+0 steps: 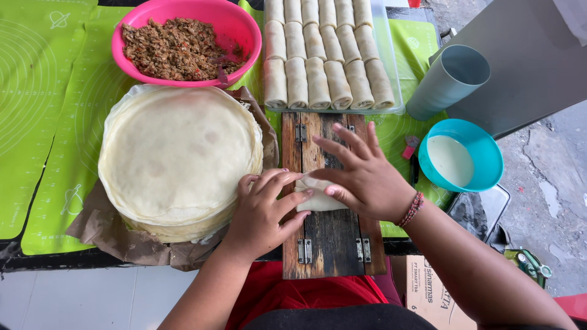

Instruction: The person prepares spring rolls by placing a filling onto thin wrappers, rolling them tightly using a wooden board, and sealing the edges with a liquid. The finished rolls are placed on a tray.

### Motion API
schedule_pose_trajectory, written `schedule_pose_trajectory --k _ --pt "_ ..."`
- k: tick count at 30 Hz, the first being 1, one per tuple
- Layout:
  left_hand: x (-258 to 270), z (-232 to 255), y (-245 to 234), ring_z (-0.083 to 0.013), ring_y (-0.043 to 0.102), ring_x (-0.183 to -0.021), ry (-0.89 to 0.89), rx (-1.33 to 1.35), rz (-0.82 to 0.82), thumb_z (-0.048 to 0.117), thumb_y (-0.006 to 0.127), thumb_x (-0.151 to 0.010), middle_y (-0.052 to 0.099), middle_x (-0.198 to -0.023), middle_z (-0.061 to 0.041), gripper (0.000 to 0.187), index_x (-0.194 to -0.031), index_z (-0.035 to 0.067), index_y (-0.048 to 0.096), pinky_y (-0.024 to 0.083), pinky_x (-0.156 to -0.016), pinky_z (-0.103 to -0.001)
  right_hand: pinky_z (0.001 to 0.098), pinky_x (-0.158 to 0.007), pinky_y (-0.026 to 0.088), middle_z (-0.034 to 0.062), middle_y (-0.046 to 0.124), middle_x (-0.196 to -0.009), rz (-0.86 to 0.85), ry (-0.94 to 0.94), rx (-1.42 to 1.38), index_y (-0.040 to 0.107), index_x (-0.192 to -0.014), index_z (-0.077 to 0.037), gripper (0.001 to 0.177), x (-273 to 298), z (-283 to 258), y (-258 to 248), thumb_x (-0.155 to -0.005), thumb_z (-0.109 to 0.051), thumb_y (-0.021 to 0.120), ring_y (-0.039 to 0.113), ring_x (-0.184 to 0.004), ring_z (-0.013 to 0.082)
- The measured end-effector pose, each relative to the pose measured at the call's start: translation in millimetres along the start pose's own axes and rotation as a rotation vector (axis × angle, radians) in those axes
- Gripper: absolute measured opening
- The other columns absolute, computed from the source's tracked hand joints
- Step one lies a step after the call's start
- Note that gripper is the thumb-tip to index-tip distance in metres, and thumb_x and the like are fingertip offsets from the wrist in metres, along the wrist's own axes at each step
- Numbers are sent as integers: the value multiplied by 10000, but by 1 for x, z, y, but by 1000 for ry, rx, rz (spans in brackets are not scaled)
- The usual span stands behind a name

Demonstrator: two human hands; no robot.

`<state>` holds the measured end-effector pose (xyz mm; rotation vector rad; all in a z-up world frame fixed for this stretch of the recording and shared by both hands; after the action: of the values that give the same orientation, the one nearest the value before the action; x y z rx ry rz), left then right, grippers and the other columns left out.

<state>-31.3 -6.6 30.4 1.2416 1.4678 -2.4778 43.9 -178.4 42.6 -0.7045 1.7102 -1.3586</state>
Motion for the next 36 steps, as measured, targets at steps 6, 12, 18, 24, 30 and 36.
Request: schedule_pose_trajectory --k 6,12,18,24,30,36 --pt "-1 1 1 -274 614 -1194 -26 -33 19 301 756 -894 657 -1277 -32 253 -1129 229 696 343 -949 -466 743 -1189 -33 14 350 -1646 -22 -23 122 695 -1298 -397 573 9 3 -9 -1044 -622 233 110 -1565 338" --pt "-1 1 4 -252 617 -1169 -49 -41 24 286 706 -924 665 -1249 -6 267 -1182 218 687 340 -949 -458 787 -1169 67 8 344 -1663 -19 0 270 691 -1302 -393 547 33 16 -12 -1016 -642 297 189 -1570 336" --pt "-4 1 8 -240 609 -1160 -94 -93 16 302 617 -974 674 -1226 8 260 -1194 192 702 339 -940 -445 795 -1124 230 51 431 -1607 46 44 361 736 -1245 -324 578 39 12 -16 -936 -715 443 294 -1527 327" --pt "-5 -10 23 -225 561 -1227 -191 -57 -97 355 534 -1024 645 -1198 -15 322 -1250 182 684 395 -892 -470 508 -1179 355 75 673 -1361 291 -136 7 632 -1376 -156 426 41 -17 9 -971 -274 686 646 -1260 261" --pt "-19 -8 28 -282 578 -1263 -47 -54 -168 357 701 -933 685 -1222 -99 408 -1259 113 683 421 -979 -506 596 -1072 455 183 690 -1289 217 -98 -260 571 -1429 -58 500 25 1 8 -951 -142 693 689 -1146 403" --pt "-17 -22 47 -340 652 -1182 -68 78 -215 243 662 -977 708 -1167 -165 337 -1242 34 674 502 -959 -483 562 -1133 407 189 677 -1273 232 -91 -11 474 -1448 19 624 11 -18 12 -928 -240 702 656 -1228 360"
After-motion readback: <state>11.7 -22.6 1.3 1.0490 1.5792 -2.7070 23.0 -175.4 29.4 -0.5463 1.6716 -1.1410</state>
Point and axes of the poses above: each hand's wrist, its own x-axis away from the middle knuckle, its own y-axis out of the palm, z = x × y, the point moved 6 cm from there along -x, towards the middle knuckle
